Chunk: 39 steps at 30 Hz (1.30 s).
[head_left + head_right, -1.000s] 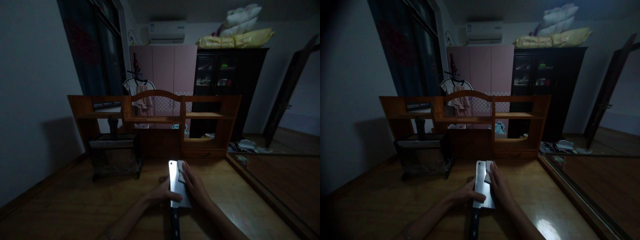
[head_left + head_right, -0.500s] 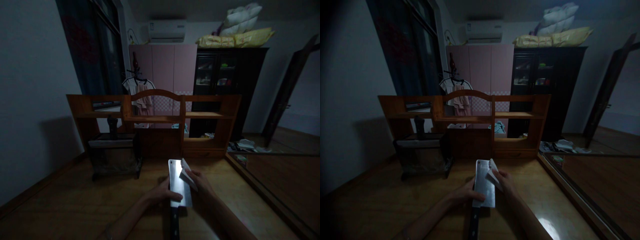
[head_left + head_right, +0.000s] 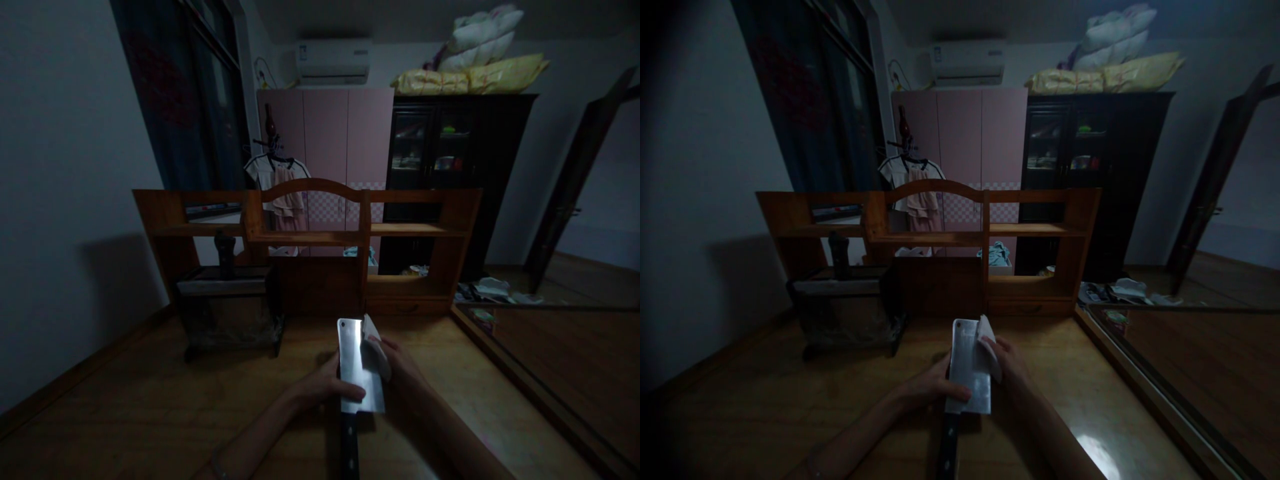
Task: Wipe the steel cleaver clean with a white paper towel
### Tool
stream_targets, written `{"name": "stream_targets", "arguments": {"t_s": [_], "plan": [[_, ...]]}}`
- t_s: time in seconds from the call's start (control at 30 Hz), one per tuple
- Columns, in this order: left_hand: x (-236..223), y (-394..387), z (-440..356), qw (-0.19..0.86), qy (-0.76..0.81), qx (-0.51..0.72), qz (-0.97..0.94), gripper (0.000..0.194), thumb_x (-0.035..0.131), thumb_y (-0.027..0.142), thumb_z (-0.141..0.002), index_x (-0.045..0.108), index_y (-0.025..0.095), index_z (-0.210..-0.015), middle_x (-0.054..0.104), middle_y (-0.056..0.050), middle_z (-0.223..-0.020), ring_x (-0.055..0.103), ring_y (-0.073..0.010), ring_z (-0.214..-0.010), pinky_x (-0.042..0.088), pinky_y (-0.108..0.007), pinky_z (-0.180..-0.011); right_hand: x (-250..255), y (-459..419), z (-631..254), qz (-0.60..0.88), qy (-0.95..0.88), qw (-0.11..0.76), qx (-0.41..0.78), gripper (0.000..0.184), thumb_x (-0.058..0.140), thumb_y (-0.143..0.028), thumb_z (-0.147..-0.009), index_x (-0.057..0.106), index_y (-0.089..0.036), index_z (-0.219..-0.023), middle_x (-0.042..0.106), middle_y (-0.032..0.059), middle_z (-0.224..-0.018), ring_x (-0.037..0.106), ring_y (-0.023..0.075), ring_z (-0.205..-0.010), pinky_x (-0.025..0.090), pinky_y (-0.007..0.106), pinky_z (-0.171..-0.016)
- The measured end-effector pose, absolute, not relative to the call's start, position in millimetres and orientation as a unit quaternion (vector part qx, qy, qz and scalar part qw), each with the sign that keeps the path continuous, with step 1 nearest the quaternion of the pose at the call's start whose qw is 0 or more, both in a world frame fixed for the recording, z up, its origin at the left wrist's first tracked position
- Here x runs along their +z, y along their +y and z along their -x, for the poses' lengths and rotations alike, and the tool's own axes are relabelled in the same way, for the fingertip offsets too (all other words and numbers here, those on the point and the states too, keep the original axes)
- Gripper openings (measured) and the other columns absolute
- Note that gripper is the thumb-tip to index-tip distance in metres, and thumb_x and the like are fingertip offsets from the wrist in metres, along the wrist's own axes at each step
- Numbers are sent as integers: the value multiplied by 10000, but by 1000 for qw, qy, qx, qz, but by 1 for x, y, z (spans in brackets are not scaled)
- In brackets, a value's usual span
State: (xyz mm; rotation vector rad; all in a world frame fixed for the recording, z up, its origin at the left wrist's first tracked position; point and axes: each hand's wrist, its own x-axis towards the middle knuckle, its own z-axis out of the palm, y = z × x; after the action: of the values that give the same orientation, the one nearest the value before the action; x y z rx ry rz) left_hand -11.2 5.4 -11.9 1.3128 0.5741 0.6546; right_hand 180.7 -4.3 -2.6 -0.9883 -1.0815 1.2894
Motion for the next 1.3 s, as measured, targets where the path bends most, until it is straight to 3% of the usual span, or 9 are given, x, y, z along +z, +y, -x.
{"name": "stream_targets", "arguments": {"t_s": [0.43,0.9,1.17,1.3], "plan": [[-12,6,10,705,249,289,-598,831,844,174,-561,445,193,-1289,638,-69,-1105,616,-232,-979,494,-334,-810,-2,-8,-187,395,-465,531,589,453,751,-255,-670,616,-149,-1089,705,126,-1003,689,261,-804,542,369,-698],[-10,5,10,709,240,296,-593,891,847,172,-571,399,211,-1341,610,-84,-1182,603,-248,-1024,484,-358,-858,4,-12,-187,384,-492,515,587,486,768,-225,-640,619,-155,-1097,700,115,-1031,679,253,-846,531,351,-721],[-10,4,11,697,254,298,-600,830,847,182,-577,443,213,-1301,613,-72,-1158,602,-237,-998,485,-346,-836,4,-9,-181,360,-482,528,599,410,695,-408,-759,657,-139,-1065,711,113,-1000,679,238,-832,519,352,-767],[-9,5,11,695,252,294,-606,819,850,184,-571,455,206,-1288,612,-77,-1170,589,-252,-1037,483,-361,-855,0,-1,-182,368,-447,515,632,534,543,-608,-812,671,-139,-1033,722,120,-933,684,243,-779,529,368,-726]]}}
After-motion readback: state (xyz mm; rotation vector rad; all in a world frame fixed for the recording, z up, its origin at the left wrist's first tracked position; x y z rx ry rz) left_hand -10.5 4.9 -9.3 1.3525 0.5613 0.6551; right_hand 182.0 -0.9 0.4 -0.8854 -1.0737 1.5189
